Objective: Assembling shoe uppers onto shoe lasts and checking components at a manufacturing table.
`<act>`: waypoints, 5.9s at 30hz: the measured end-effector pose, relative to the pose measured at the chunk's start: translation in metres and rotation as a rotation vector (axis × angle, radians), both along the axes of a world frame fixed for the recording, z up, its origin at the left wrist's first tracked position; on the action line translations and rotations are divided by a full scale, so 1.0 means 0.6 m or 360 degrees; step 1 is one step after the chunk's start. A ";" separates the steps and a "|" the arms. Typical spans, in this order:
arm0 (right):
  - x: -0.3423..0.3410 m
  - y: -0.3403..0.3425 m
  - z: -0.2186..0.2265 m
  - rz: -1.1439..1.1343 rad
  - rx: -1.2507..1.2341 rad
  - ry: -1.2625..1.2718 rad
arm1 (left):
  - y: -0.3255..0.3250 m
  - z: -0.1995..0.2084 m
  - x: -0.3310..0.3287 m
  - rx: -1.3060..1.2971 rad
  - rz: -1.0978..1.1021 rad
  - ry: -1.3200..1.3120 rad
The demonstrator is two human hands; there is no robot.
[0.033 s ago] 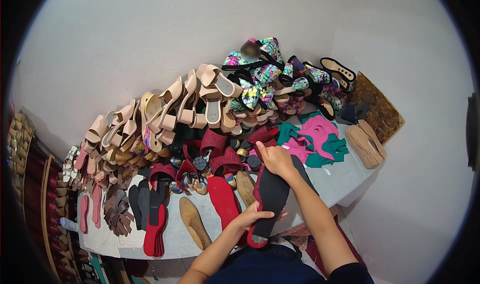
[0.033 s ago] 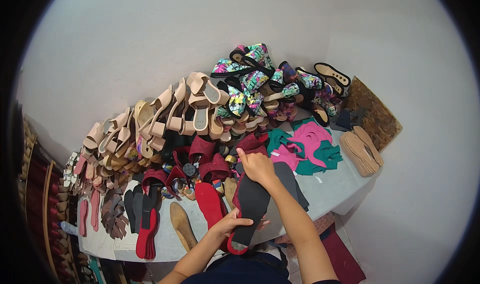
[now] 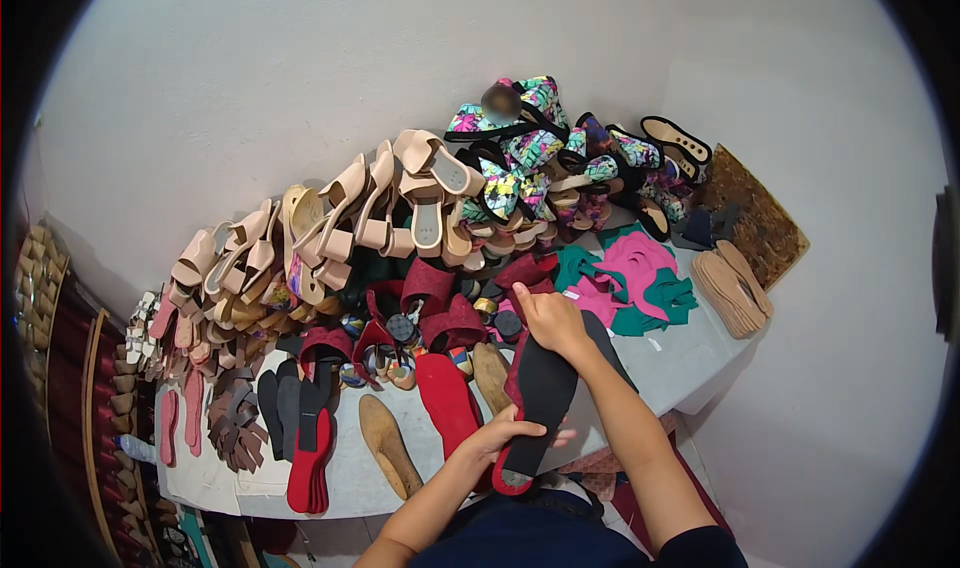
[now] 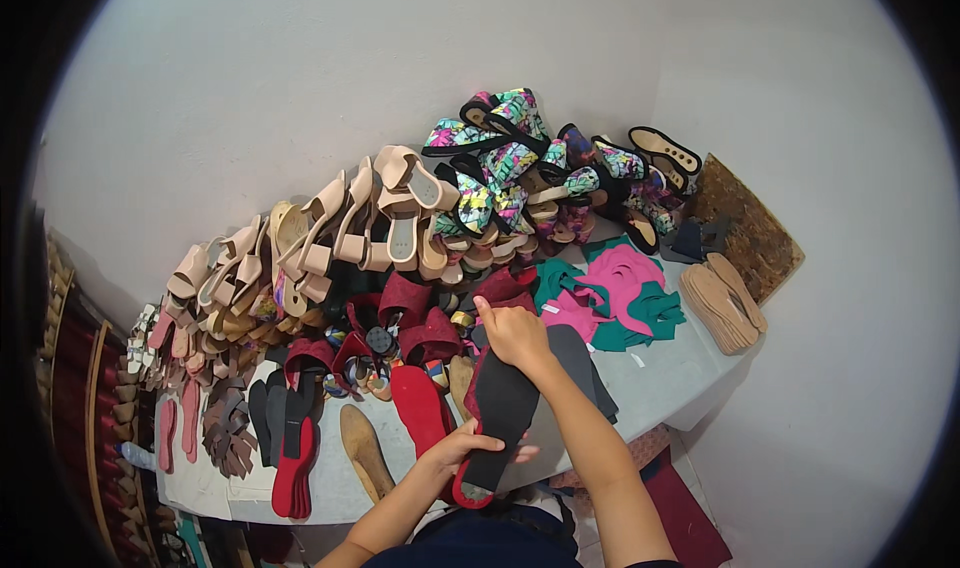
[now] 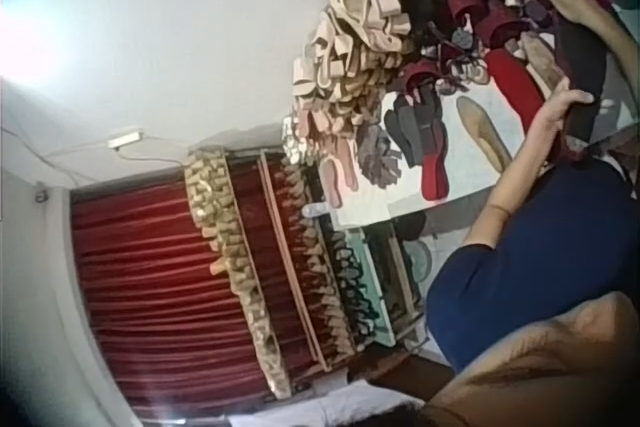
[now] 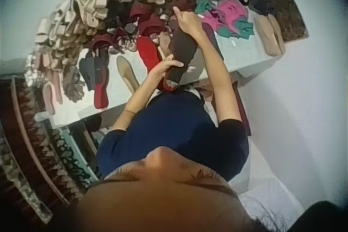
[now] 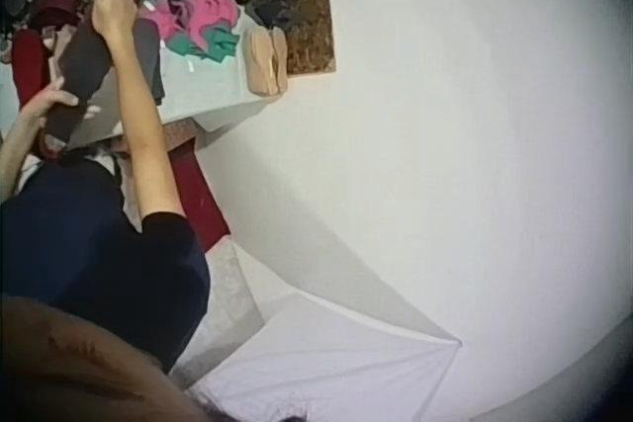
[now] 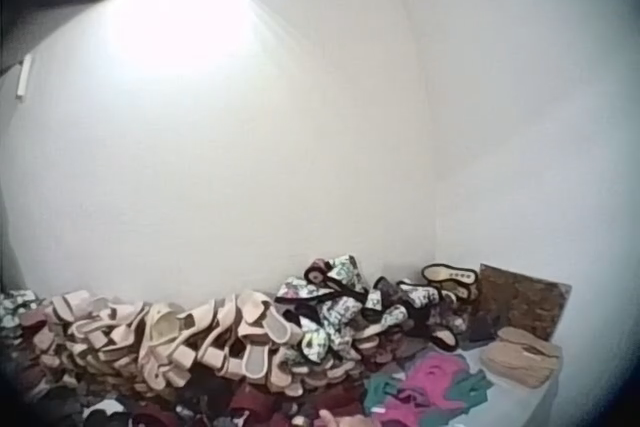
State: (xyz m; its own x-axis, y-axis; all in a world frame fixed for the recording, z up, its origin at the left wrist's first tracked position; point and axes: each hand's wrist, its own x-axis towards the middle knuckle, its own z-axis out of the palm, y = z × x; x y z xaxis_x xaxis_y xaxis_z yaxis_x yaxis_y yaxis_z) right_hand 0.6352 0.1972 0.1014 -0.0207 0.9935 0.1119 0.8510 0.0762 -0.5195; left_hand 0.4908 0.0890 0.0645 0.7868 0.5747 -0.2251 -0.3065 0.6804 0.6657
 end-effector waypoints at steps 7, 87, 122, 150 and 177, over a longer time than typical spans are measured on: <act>-0.019 -0.016 0.002 -0.0097 0.0377 0.0173 | 0.009 -0.031 -0.016 -0.0572 -0.0211 -0.0220; -0.166 0.041 -0.069 -0.0229 0.0238 0.0658 | -0.032 -0.031 -0.192 -0.0346 0.0219 0.0064; -0.378 -0.003 -0.017 0.0905 -0.0321 0.1155 | -0.075 0.024 -0.478 0.0052 0.0979 0.0650; -0.443 -0.003 -0.188 0.0657 -0.0144 0.0313 | -0.079 -0.099 -0.498 -0.0480 0.0501 -0.0045; -0.159 0.109 -0.111 0.0327 -0.0090 0.1087 | 0.009 -0.072 -0.232 -0.0995 0.0390 -0.0962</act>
State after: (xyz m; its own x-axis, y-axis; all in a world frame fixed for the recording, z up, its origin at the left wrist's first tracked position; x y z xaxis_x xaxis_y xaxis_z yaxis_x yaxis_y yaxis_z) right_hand 0.5401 0.2626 0.0348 -0.1516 0.9817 0.1152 0.3054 0.1573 -0.9391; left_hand 0.3514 0.0946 0.0211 0.7439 0.6534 -0.1404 -0.6680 0.7335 -0.1257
